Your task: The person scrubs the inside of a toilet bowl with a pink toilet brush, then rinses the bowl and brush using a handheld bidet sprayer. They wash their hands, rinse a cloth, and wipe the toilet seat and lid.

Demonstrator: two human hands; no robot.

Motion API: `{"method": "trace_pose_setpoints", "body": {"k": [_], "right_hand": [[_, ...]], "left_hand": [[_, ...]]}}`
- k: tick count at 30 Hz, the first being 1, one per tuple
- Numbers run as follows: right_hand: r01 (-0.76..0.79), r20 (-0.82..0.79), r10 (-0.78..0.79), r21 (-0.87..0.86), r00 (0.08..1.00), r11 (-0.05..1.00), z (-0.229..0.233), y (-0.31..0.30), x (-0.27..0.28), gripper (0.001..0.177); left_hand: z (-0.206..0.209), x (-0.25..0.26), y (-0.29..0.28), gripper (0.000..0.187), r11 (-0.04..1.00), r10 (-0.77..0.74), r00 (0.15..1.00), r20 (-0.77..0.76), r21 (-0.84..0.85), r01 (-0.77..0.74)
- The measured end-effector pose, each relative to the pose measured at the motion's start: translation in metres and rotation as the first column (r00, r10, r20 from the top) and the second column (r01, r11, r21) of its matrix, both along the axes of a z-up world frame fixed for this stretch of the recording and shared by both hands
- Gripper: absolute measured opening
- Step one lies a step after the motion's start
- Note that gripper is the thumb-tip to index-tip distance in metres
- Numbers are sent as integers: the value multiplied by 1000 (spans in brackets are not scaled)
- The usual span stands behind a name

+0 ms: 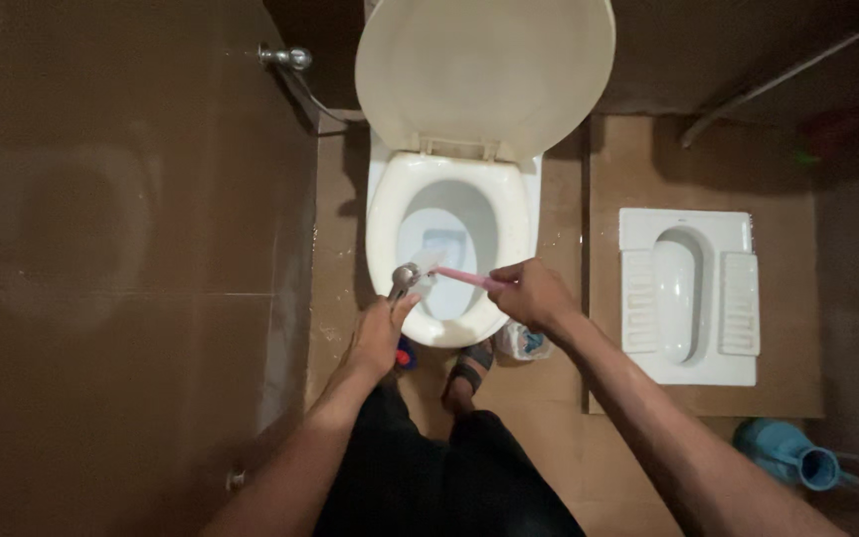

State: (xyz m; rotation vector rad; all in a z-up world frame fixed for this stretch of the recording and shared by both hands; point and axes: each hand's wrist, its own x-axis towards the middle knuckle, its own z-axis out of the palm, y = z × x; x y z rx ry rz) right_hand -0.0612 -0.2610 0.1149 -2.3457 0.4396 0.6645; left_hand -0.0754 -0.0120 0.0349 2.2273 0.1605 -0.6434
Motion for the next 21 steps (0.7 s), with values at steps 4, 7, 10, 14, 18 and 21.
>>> {"method": "trace_pose_setpoints", "body": {"k": [4,7,10,14,18,21], "right_hand": [[-34,69,38,-60,997,998,-1,-9,-23,42],[-4,166,11,-42,986,999,10,-11,-44,43],[-40,162,58,-112,985,993,28,-14,-58,44],[-211,151,259,-276,954,938,44,-16,-68,44],[-329,416,443,-318,794,889,46,-19,-76,45],[-348,336,447,-316,829,883,44,-21,-81,40]], "left_hand": [[-4,-14,-10,63,993,109,993,55,-48,-106],[-4,-14,-16,62,992,126,991,46,-36,-124],[-3,-15,-20,62,991,129,992,12,-47,-128],[-1,-15,-27,63,983,144,982,123,-135,-127],[0,-16,-35,68,984,162,982,101,62,-169],[0,-16,-39,68,984,149,978,147,77,-161]]}}
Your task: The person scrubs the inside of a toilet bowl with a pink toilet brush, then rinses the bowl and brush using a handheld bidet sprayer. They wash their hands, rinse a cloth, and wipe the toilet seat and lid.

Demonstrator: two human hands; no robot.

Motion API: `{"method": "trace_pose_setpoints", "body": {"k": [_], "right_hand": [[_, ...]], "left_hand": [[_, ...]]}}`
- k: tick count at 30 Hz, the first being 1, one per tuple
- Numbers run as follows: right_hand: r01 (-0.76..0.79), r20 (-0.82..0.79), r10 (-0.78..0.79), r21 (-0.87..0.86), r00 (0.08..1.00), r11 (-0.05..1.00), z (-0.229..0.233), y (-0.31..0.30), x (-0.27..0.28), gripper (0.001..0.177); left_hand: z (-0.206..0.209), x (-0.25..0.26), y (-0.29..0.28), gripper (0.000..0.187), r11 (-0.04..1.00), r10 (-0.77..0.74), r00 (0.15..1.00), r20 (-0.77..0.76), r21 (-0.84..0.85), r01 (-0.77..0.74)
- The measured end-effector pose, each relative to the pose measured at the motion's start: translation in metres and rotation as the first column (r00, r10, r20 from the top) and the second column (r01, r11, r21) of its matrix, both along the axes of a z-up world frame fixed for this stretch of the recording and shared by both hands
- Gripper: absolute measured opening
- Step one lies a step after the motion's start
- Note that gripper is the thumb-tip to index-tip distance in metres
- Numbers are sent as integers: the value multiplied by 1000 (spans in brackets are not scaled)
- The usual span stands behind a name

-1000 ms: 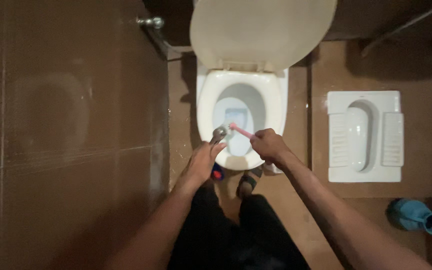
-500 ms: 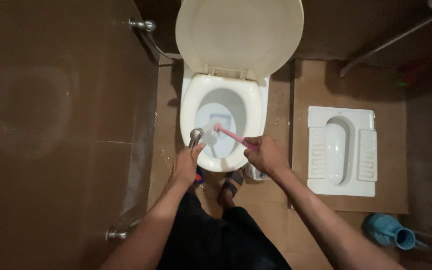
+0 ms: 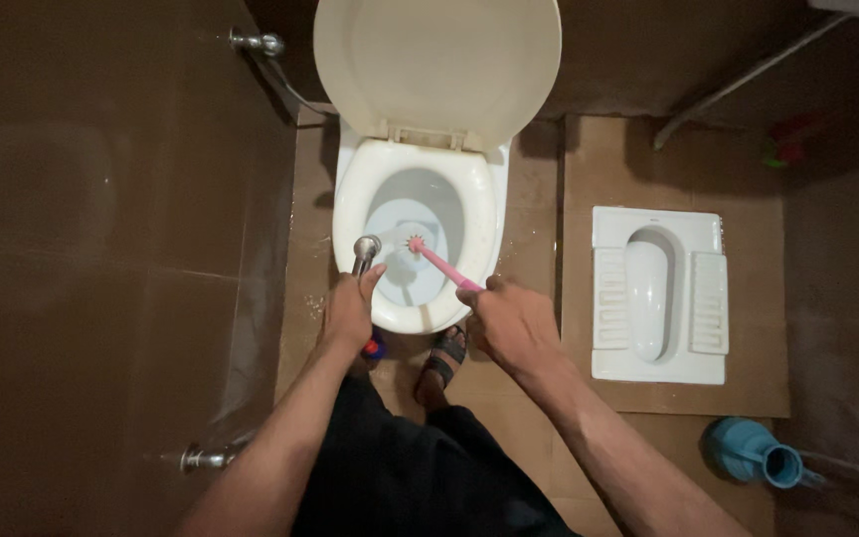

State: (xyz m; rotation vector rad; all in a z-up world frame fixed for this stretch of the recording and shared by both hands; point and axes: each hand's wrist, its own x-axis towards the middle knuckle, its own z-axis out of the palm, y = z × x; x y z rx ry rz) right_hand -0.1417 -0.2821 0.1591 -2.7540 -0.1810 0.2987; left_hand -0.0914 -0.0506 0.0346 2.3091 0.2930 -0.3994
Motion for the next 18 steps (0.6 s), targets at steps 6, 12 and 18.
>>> {"method": "trace_pose_setpoints", "body": {"k": [6,12,18], "right_hand": [[-47,-2,47,-12,999,999,6,-7,1,41],[103,-154,-116,-89,981,991,3,-11,11,41],[566,-335,-474,281,815,775,7,-11,38,34]], "left_hand": [[-10,2,-3,65,962,106,950,292,-273,-24],[-17,0,-9,69,996,22,999,-45,-91,-26],[-5,-12,-13,67,992,62,994,-92,-106,-71]]}}
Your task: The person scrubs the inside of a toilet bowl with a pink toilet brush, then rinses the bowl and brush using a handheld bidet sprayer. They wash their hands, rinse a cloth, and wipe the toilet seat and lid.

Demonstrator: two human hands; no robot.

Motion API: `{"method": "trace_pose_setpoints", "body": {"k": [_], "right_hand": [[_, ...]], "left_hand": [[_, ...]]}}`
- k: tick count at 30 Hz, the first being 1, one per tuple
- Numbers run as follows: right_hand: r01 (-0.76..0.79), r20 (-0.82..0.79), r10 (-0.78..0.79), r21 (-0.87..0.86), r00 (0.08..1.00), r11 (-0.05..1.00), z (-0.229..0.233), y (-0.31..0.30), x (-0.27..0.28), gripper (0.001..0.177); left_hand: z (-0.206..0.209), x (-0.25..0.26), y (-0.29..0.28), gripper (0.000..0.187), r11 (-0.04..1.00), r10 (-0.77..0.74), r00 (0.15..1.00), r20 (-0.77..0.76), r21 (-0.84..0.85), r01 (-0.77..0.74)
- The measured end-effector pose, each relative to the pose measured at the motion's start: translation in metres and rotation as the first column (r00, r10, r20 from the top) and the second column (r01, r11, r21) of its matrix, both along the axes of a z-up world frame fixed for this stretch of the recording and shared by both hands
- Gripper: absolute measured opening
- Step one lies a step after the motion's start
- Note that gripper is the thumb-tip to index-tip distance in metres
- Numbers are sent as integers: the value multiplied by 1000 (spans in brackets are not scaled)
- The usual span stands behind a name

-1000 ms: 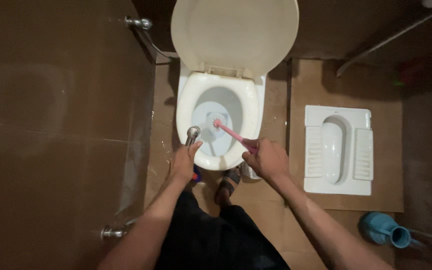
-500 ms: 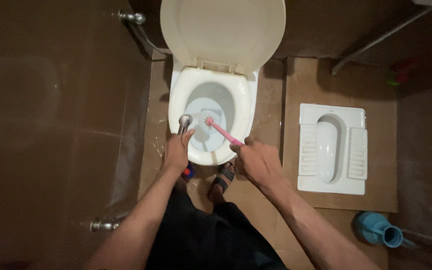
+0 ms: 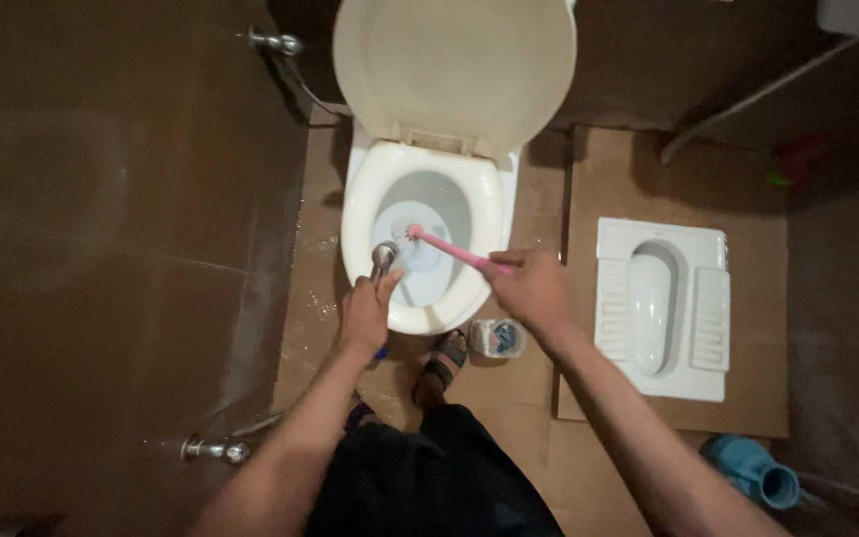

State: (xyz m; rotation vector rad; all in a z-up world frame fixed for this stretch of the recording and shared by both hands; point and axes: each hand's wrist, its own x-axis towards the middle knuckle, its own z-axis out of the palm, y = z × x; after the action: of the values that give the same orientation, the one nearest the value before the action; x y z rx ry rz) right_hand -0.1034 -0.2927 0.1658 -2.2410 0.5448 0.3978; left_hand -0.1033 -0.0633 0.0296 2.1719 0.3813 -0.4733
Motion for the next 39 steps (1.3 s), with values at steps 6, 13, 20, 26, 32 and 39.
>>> {"method": "trace_pose_setpoints", "body": {"k": [6,13,20,26,32,39], "right_hand": [[118,-86,-108,122,991,986,43,19,16,32],[-2,-99,8,56,995,998,91,70,22,36],[-201,-26,212,221,977,954,25,138,32,39],[-563,207,552,-8,808,827,-105,211,44,41],[-434,249,410,51,878,899,-199,262,58,37],[-424,121,407,216,905,879,-244,277,76,41]], "left_hand": [[9,-23,20,64,995,99,968,232,-3,-101],[20,-37,72,69,963,267,951,155,6,-271],[28,-53,123,73,935,346,924,165,17,-353],[17,-59,153,70,942,333,928,165,-7,-336],[-14,-63,171,76,948,310,923,226,0,-319],[-37,-56,182,83,923,378,867,325,-64,-379]]}}
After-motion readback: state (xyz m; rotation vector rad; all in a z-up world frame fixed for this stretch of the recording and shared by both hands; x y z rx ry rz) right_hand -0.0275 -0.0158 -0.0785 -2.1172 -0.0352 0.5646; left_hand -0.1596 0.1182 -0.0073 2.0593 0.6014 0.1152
